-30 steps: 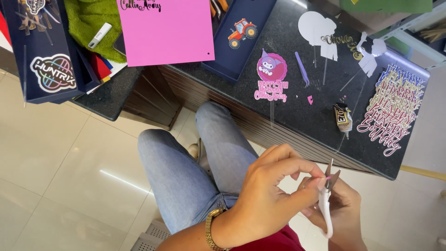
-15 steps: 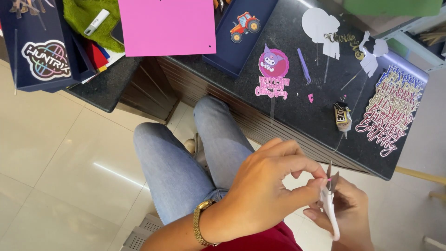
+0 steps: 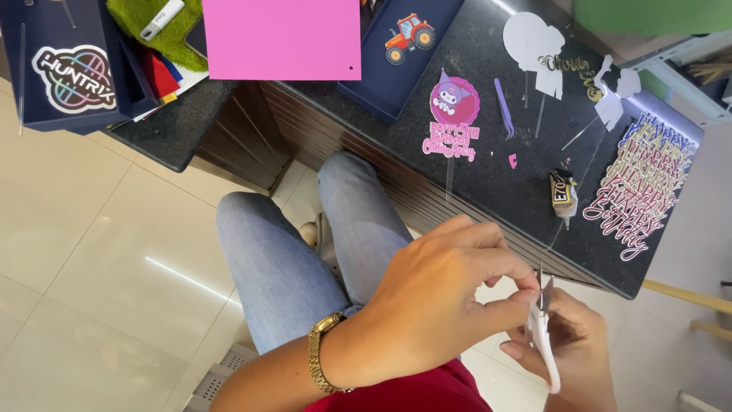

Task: Preparing cake topper elements by cutting and applying adhesive strips to paper cutouts

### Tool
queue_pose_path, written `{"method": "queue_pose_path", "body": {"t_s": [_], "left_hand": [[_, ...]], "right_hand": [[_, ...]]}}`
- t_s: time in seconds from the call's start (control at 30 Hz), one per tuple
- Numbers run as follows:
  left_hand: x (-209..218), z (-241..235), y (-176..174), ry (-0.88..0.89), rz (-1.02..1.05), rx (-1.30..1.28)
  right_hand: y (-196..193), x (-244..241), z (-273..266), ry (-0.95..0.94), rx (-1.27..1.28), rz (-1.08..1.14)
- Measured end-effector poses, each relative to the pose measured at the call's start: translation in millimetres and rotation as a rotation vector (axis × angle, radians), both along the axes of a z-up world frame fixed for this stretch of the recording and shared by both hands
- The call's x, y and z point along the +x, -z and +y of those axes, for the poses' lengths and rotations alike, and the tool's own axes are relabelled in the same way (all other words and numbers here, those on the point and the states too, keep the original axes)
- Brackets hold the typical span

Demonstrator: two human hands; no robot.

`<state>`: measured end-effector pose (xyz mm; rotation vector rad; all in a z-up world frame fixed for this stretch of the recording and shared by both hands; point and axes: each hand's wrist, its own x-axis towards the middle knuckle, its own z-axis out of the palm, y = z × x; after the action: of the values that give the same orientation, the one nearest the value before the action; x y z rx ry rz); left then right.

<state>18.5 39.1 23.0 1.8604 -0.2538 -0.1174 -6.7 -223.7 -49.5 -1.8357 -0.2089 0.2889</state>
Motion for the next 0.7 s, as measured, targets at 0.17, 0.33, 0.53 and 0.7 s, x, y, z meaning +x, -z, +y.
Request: {"method": "queue_pose_path", "body": {"t_s": [0.17,0.33,0.53,0.7], "left_hand": [[-3.5,1.0,7.9,-0.024,0.009,-0.014],[-12.5,-8.9,13.2,-0.055,0.023,-0.038],[-16.3,-14.4,15.1,-0.186,-0.112,-0.094],[-15.5,-14.6,15.3,-0.188,-0.104,-0.109]], "right_hand": [[0.4,-0.7,3.5,0.039,0.072,0.036],[5.5,0.3,-1.1,0.051,0.004,0.019],[3.1,2.5,1.5,0.012,-0.08,-0.065],[8.3,0.2,-3.4,0.017,-0.057,-0.058]]}}
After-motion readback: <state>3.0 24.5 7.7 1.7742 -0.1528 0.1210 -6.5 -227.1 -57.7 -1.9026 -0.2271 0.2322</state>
